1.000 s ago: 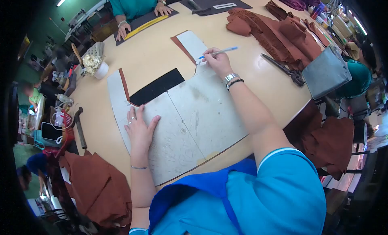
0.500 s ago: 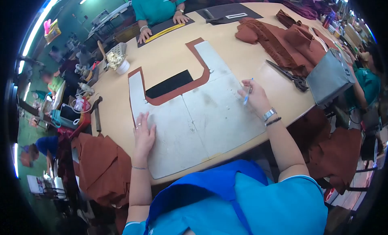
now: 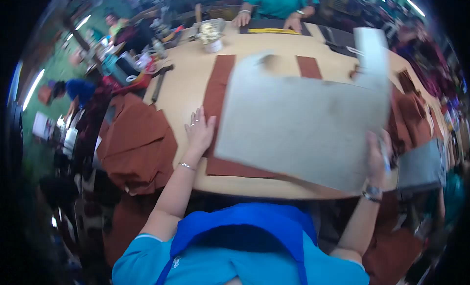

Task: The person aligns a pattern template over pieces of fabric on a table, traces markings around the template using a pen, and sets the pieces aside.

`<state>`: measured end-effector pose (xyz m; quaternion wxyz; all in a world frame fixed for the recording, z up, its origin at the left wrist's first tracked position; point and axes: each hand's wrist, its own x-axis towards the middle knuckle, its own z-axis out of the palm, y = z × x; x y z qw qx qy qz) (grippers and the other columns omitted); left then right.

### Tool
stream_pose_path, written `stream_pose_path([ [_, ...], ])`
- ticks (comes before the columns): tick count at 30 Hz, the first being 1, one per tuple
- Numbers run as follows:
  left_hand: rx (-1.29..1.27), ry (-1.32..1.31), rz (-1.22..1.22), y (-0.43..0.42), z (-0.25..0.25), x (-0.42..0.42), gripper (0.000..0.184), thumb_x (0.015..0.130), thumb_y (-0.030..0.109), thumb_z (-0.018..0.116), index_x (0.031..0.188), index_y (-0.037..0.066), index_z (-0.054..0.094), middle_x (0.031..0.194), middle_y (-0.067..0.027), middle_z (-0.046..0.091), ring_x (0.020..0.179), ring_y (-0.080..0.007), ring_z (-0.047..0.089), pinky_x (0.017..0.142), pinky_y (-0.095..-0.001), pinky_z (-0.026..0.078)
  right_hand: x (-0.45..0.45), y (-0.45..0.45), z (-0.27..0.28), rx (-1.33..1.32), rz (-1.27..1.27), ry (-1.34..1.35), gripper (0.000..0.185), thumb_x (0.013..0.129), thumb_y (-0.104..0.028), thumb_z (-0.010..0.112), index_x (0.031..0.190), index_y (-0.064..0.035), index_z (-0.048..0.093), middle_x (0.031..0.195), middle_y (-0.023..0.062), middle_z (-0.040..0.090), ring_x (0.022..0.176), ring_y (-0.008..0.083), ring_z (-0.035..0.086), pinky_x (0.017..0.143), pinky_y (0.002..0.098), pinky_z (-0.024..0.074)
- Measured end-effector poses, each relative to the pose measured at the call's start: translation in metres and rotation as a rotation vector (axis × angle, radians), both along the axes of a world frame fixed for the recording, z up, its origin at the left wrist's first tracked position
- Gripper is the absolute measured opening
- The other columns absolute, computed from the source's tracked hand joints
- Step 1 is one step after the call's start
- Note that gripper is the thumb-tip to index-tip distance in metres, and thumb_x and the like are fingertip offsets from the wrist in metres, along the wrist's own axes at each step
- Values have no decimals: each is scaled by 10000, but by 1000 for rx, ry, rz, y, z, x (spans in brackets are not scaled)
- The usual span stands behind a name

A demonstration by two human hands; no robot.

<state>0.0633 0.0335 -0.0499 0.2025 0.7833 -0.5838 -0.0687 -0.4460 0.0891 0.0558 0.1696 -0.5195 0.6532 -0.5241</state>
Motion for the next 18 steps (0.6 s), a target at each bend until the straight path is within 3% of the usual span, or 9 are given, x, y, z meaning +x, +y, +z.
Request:
stream_pose_path([
  [3,45,-141,124,-1,0,-5,756,944,590,408,1498,93,275,1545,-195,262,1456,-336,184,1114,-653,125,-59,6,-7,-196,-14,-355,428,923,-261,654,1231,16,544,1142,112,625,1014,195,581,920,345,457],
  [5,68,-139,121,0,4,-6,731,931,584,446,1476,111,326,1548,-178,260,1459,-323,178,1107,-661,133,-94,10,-16,-220,-187,-411,464,938,-243,640,1289,25,496,1236,141,581,1086,226,566,963,363,449],
  [7,74,-76,64,3,15,-8,692,915,562,500,1442,128,391,1544,-161,275,1455,-319,186,1102,-660,153,-99,10,-24,-388,-513,166,479,946,-221,628,1314,38,467,1319,167,521,1163,246,530,1016,381,418],
  [8,-86,-34,60,4,11,-10,517,885,468,607,1267,124,548,1475,-153,387,1404,-306,297,1086,-674,190,-99,5,-28,-432,-545,310,488,948,-212,624,1327,44,452,1354,177,492,1197,254,509,1038,387,401],
  [9,-59,18,44,4,15,-11,481,893,446,605,1240,118,557,1424,-136,441,1372,-291,345,1081,-650,211,-97,1,-31,-478,-587,455,498,950,-202,619,1340,50,437,1389,187,463,1231,263,488,1061,394,384],
  [11,-6,117,12,3,30,-8,410,907,403,602,1188,105,573,1323,-102,547,1307,-261,441,1072,-602,255,-73,-13,-46,-467,-413,481,516,952,-183,612,1372,39,412,1423,181,435,1286,265,445,1093,395,346],
  [12,-100,166,24,-1,25,-5,277,933,300,598,1087,70,581,1097,-107,643,1113,-246,584,1017,-488,375,-59,-21,-56,-450,-317,509,523,952,-172,609,1391,23,402,1430,170,436,1310,260,426,1106,394,326],
  [15,-375,620,90,-10,12,30,229,960,232,567,1084,39,566,983,-124,648,982,-227,617,921,-381,458,39,-43,-68,-137,15,187,470,959,-136,592,1380,9,443,1384,146,497,1272,246,464,1089,375,347],
  [18,-656,576,144,24,50,100,218,976,196,540,1092,12,556,1011,-98,632,967,-194,585,871,-348,480,102,-45,-75,-94,307,387,453,957,-139,594,1377,-26,468,1377,127,518,1279,225,466,1086,365,346],
])
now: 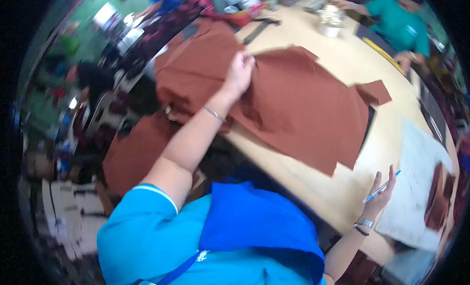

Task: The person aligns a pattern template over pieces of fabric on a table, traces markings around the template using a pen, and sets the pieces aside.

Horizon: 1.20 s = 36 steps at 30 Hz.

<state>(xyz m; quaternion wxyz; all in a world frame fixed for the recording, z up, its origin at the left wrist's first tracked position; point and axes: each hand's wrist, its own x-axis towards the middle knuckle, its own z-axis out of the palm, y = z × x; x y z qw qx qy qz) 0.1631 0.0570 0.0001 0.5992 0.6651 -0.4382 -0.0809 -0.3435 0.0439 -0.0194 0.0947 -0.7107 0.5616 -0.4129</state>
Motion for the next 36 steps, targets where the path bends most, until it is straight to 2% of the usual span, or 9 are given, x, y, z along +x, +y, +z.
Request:
stream_pose_path([
  [6,-10,-6,587,206,79,153,328,968,223,540,1205,-4,554,1185,-115,593,1098,-201,540,966,-353,429,27,-6,-33,235,205,-113,426,940,-98,612,1339,2,497,1338,139,552,1254,242,504,1065,356,387],
  [12,-52,34,975,484,40,246,380,967,190,520,1229,-83,550,1178,-158,617,1046,-231,593,920,-339,464,21,-10,-37,285,190,-173,408,942,-78,607,1325,14,502,1329,141,548,1228,220,519,1065,336,398],
  [16,201,-55,1340,626,-15,235,342,968,199,484,1097,-89,616,1069,-201,664,997,-298,629,878,-348,480,22,-9,-34,275,188,-116,408,942,-83,606,1324,18,501,1350,142,540,1254,227,507,1082,342,383],
  [18,536,64,1356,683,-35,225,454,950,340,536,1211,-30,572,1271,-229,562,1147,-340,555,959,-452,440,21,-10,-35,267,189,-86,409,942,-87,606,1323,17,501,1357,141,537,1264,230,501,1088,345,377],
  [21,1303,-245,1745,548,-14,114,673,878,533,582,1347,63,471,1488,-224,327,1340,-368,365,1039,-614,312,21,-10,-34,266,174,-69,402,941,-87,607,1317,17,509,1343,137,548,1253,229,508,1085,344,379],
  [23,1428,-302,1195,514,-27,93,870,791,679,586,1442,147,360,1578,-189,114,1446,-377,144,1060,-715,154,21,-10,-33,257,165,-33,398,940,-90,610,1311,17,516,1334,141,554,1245,229,512,1082,345,378],
  [25,1558,-544,729,487,-73,75,922,771,681,607,1470,149,328,1586,-177,108,1462,-371,106,1093,-688,124,23,-9,-31,259,159,-24,396,938,-93,614,1306,17,521,1327,144,559,1239,230,515,1080,345,377],
  [30,1451,-370,662,444,-139,67,881,799,628,618,1486,173,306,1578,-147,197,1460,-321,165,1102,-676,134,24,-7,-31,207,178,10,401,919,-95,639,1288,21,537,1299,159,575,1228,242,525,1068,355,387],
  [36,1349,-344,795,448,-154,93,319,978,382,456,1206,180,553,1300,8,561,1242,-220,516,1084,-652,231,29,-2,-21,186,137,79,430,890,-79,667,1300,-21,550,1264,142,594,1186,248,555,1030,354,430],
])
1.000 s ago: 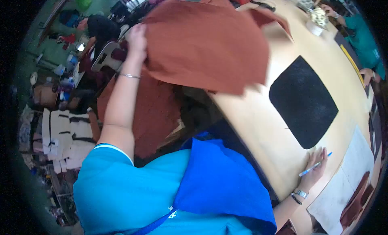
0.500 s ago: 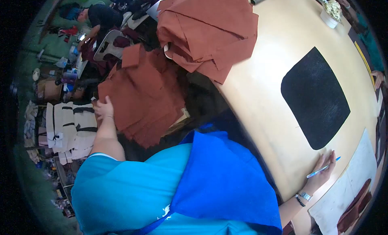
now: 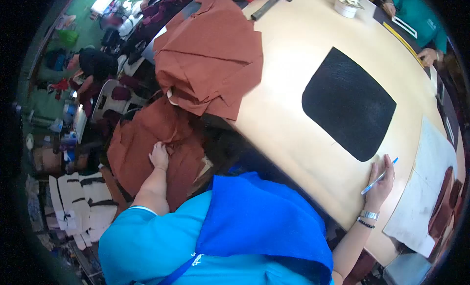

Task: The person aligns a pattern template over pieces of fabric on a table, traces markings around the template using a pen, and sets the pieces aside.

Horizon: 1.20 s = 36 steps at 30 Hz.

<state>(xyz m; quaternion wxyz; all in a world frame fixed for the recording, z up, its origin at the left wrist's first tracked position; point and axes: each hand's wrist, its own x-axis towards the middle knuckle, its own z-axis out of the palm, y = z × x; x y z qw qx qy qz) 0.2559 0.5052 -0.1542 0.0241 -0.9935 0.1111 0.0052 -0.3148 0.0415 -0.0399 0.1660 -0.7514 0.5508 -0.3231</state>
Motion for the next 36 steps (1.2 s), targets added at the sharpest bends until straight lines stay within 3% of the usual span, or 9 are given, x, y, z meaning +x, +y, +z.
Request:
stream_pose_path([
  [3,180,166,-44,-4,30,-11,354,970,375,483,1261,178,529,1396,-23,491,1325,-235,437,1095,-645,213,1,1,4,-23,16,31,424,885,-77,670,1290,-22,559,1266,139,593,1181,250,558,1030,354,430],
  [8,-298,-147,-294,-54,48,9,493,950,367,535,1388,158,445,1545,-107,286,1439,-286,249,1103,-671,122,5,4,9,-67,2,7,401,867,-75,684,1251,-16,584,1217,151,622,1147,265,578,1002,363,449],
  [12,-484,-410,-784,-174,132,15,441,934,310,551,1350,177,485,1518,-98,337,1419,-315,281,1094,-664,126,5,4,9,-65,11,3,395,865,-76,685,1241,-8,586,1210,156,623,1140,265,582,994,363,453],
  [14,-456,-489,-954,-218,156,25,492,866,294,613,1334,197,499,1491,-86,374,1417,-314,287,1092,-659,149,4,3,7,-57,4,-9,394,864,-75,686,1238,-2,585,1205,160,624,1139,266,582,988,362,456],
  [17,-351,-221,-1167,-273,207,15,578,762,258,674,1318,210,521,1476,-84,390,1417,-310,290,1109,-648,161,2,3,4,-55,15,-39,398,862,-70,684,1238,9,580,1197,165,626,1138,270,586,984,360,461],
  [23,24,10,-1317,-270,216,22,644,641,163,669,1273,230,568,1500,-87,356,1431,-297,271,1145,-632,149,4,3,5,-111,17,-30,389,838,-46,701,1207,8,591,1167,167,634,1106,285,594,963,368,472],
  [28,-240,15,-1257,-257,192,30,230,830,169,661,1054,191,713,1355,-20,543,1337,-252,431,1115,-604,234,8,6,12,-75,-19,-16,394,826,-35,707,1203,-7,593,1148,164,640,1084,287,599,945,369,477],
  [31,-435,-31,-1256,-268,189,24,171,854,127,635,1009,149,705,1176,-60,641,1197,-264,545,1050,-530,351,5,4,7,-109,24,-39,386,829,-41,705,1198,-12,595,1139,164,642,1078,288,600,938,371,478],
  [36,-895,-226,-1264,-320,215,-19,105,874,34,592,922,94,665,835,-92,639,788,-294,616,736,-402,463,4,0,1,-123,4,-116,236,965,-79,547,1190,-27,595,1135,148,657,1073,245,619,937,345,474],
])
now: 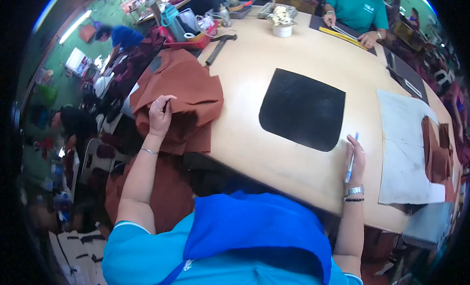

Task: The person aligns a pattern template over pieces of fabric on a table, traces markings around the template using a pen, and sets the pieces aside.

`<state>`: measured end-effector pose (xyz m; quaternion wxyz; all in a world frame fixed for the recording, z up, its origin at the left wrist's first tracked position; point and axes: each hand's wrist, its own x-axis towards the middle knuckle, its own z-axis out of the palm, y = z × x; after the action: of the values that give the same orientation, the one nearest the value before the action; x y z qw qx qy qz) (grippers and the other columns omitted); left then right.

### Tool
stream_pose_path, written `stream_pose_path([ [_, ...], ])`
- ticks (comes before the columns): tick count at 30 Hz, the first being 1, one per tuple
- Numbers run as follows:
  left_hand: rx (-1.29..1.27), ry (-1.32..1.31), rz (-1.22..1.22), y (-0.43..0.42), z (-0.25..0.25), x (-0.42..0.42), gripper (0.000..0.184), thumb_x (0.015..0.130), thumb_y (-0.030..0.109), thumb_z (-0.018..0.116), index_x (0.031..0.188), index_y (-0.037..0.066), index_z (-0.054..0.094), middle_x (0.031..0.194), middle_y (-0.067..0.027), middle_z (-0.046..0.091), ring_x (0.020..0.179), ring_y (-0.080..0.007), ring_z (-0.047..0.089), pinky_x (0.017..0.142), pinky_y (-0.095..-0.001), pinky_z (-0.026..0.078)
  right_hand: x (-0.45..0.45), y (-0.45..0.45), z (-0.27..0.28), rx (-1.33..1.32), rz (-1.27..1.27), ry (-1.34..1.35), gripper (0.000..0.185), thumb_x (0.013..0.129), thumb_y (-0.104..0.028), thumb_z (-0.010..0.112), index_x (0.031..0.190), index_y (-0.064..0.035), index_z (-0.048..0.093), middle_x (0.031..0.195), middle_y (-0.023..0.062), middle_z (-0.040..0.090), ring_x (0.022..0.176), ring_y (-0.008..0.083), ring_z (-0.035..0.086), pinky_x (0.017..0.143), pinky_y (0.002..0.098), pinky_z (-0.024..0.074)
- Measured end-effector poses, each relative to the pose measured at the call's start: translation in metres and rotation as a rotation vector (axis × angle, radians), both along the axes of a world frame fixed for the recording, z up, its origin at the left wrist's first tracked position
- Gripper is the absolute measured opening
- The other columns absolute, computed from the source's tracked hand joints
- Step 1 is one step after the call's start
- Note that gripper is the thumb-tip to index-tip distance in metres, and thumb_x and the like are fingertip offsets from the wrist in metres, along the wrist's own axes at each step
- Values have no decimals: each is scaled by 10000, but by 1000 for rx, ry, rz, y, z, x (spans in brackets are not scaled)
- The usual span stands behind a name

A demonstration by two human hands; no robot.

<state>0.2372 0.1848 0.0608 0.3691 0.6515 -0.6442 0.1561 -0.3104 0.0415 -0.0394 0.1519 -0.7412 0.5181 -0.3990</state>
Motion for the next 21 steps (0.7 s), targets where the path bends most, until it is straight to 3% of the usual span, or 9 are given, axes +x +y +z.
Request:
stream_pose_path([
  [3,-139,-139,-177,-45,13,-56,142,831,51,647,949,129,658,732,-85,578,671,-282,608,586,-384,485,38,7,27,227,288,-537,285,965,-43,532,1245,-16,577,1204,106,640,1121,176,588,968,287,452],
  [4,-127,-186,-243,-56,17,-83,168,804,75,678,953,149,658,711,-69,571,641,-257,605,567,-369,494,61,20,54,305,299,-441,373,918,-58,618,1281,-14,549,1253,123,614,1179,194,564,1004,323,450],
  [5,-124,-184,-326,-68,19,-114,186,785,77,689,950,158,657,690,-50,565,602,-229,599,543,-351,493,84,30,75,53,428,-381,474,845,-99,713,1281,-22,545,1292,156,588,1209,240,559,1027,389,444],
  [7,-108,-176,-519,-80,24,-171,163,763,40,707,903,115,669,648,-55,549,566,-225,591,507,-348,478,112,38,106,-175,424,-208,507,804,-148,753,1264,-66,557,1300,144,583,1207,271,566,1025,451,431],
  [9,-112,-194,-620,-82,25,-211,83,808,152,711,860,138,648,639,-31,530,562,-192,587,498,-337,479,121,39,117,-306,381,-3,486,770,-189,781,1213,-125,590,1267,115,608,1191,283,577,1013,490,423],
  [11,-78,-96,-630,-75,31,-230,123,802,188,736,863,131,647,638,-30,528,564,-186,592,493,-333,472,108,33,118,-251,359,80,230,779,-157,752,989,-193,664,1016,13,716,1000,223,659,990,480,432],
  [13,-16,-47,-590,-64,36,-230,155,776,208,770,832,120,655,646,-38,571,552,-192,600,484,-329,465,88,31,131,-288,342,133,171,790,-130,735,941,-183,673,979,0,723,932,219,669,986,478,434],
  [17,90,28,-598,-45,31,-231,143,760,189,783,780,106,669,626,-56,599,532,-200,607,474,-323,465,64,34,163,-367,446,-23,318,717,-154,799,1004,-141,663,1141,74,690,1044,276,646,1010,455,428],
  [21,173,-10,-652,-29,48,-245,123,753,169,775,822,116,688,645,-40,610,538,-198,607,489,-327,468,69,49,170,-326,559,341,394,668,-142,784,1039,-184,656,1059,22,695,1071,227,638,1020,475,421],
])
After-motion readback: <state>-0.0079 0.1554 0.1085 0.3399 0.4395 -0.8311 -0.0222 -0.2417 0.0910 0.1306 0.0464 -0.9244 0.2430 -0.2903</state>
